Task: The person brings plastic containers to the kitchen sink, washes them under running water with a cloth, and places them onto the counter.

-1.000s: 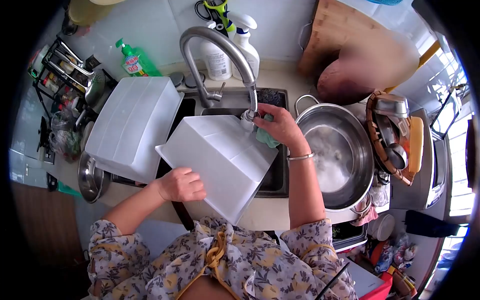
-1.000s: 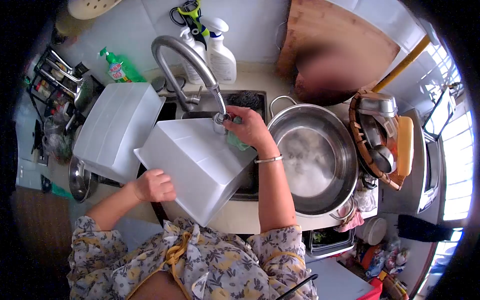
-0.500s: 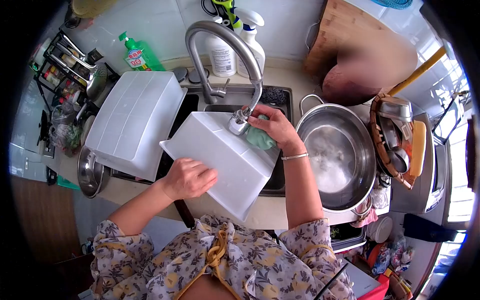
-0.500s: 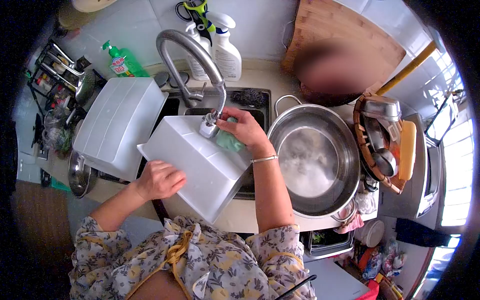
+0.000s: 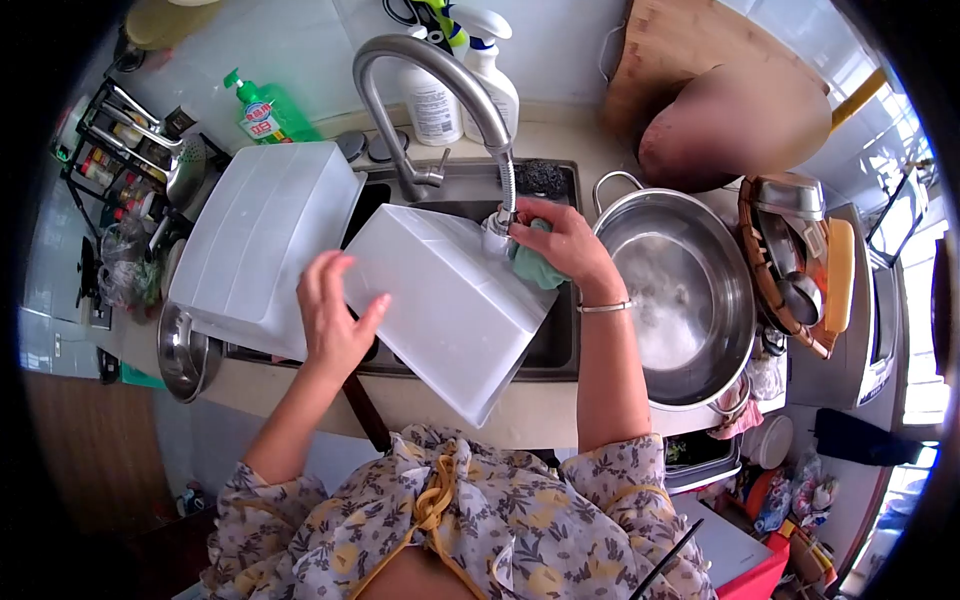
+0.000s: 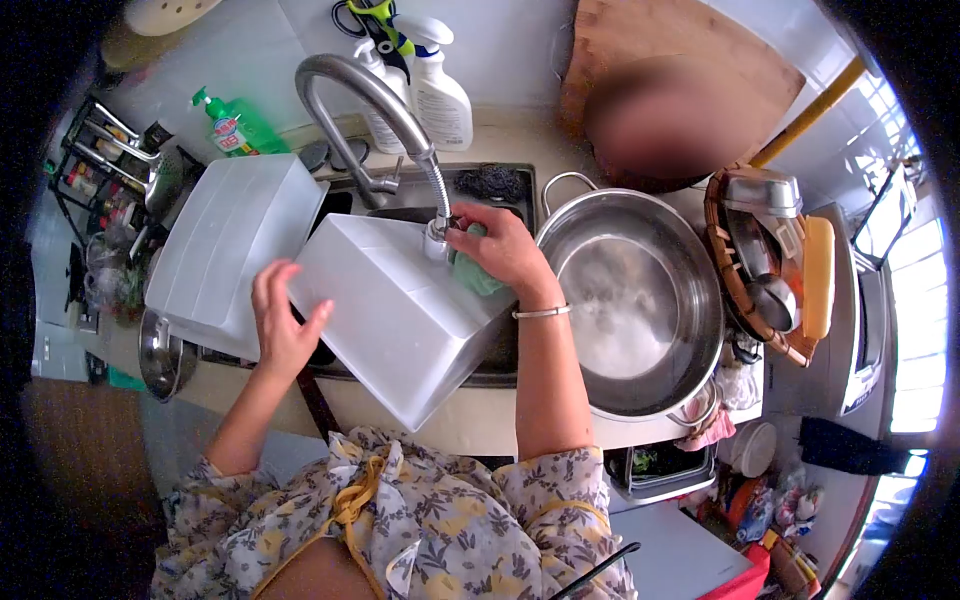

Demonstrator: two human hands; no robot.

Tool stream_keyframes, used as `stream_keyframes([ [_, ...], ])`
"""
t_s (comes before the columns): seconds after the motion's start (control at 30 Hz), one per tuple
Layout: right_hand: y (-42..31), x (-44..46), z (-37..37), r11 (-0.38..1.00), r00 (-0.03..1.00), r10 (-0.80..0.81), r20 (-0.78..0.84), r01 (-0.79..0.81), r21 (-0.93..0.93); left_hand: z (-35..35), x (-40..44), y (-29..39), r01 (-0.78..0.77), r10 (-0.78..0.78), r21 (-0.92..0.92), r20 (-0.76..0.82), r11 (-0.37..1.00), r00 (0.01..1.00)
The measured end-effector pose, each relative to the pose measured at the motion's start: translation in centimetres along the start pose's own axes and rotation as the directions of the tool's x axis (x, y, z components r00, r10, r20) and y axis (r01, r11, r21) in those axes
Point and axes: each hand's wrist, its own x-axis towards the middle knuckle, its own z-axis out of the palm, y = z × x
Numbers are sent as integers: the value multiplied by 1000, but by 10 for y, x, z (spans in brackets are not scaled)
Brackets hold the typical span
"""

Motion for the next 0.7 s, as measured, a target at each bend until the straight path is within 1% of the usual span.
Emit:
stream_keyframes([
  [0.03, 3, 1, 2, 1000, 1000, 14, -20, -14, 2, 6, -9, -9, 95, -97, -34, -45, 995, 994],
  [0.07, 4, 2, 2, 1000, 1000, 15, -25, -15, 5, 18, -22, -18, 90, -92, -33, -43, 995, 995],
  [0.1, 5, 2, 3, 1000, 999, -17, -31, 16, -11, 25, -26, -19, 323, -340, -177, -72, 930, 938],
  [0.13, 6, 2, 4, 999, 998, -48, -34, 47, -28, 28, -30, -19, 525, -571, -320, -63, 789, 819],
  [0.17, 5, 2, 4, 999, 999, -44, -31, 44, -28, 30, -35, -15, 570, -647, -746, 252, 344, 720],
  [0.2, 4, 2, 5, 999, 999, -28, -38, 26, -37, 28, -36, -16, 573, -649, -745, 253, 342, 717],
  [0.23, 3, 3, 5, 999, 999, -11, -44, 9, -47, 27, -36, -19, 603, -631, -795, 501, -64, 593],
  [0.27, 4, 4, 5, 999, 999, -11, -39, 9, -48, 26, -36, -21, 555, -503, -694, 717, -458, 483],
  [0.3, 6, 6, 6, 996, 998, 5, -59, -10, -93, 20, -29, -12, 542, -484, -740, 671, -398, 561],
  [0.33, 7, 6, 6, 990, 997, 19, -80, -30, -138, 13, -22, -6, 540, -485, -741, 670, -398, 562],
  [0.4, 6, 6, 6, 990, 995, 21, -101, -35, -136, -5, -8, 5, 501, -420, -793, 608, -346, 674],
  [0.43, 6, 5, 6, 991, 992, 26, -125, -43, -130, -18, -1, 13, 478, -429, -819, 574, -317, 698],
  [0.47, 6, 5, 7, 991, 992, 25, -123, -41, -128, -35, 7, 20, 468, -445, -845, 534, -259, 719],
  [0.53, 7, 3, 7, 993, 990, 18, -141, -33, -112, -65, 17, 23, 431, -432, -896, 431, -105, 792],
  [0.6, 9, 2, 9, 996, 988, 0, -154, -14, -93, -99, 21, 26, 414, -478, -909, 342, 51, 809],
  [0.67, 15, 2, 13, 997, 985, -18, -170, 5, -78, -130, 31, 43, 304, -511, -949, 223, 78, 830],
  [0.7, 19, 2, 16, 997, 981, -48, -190, 36, -66, -143, 32, 43, 271, -466, -954, 183, 130, 866],
])
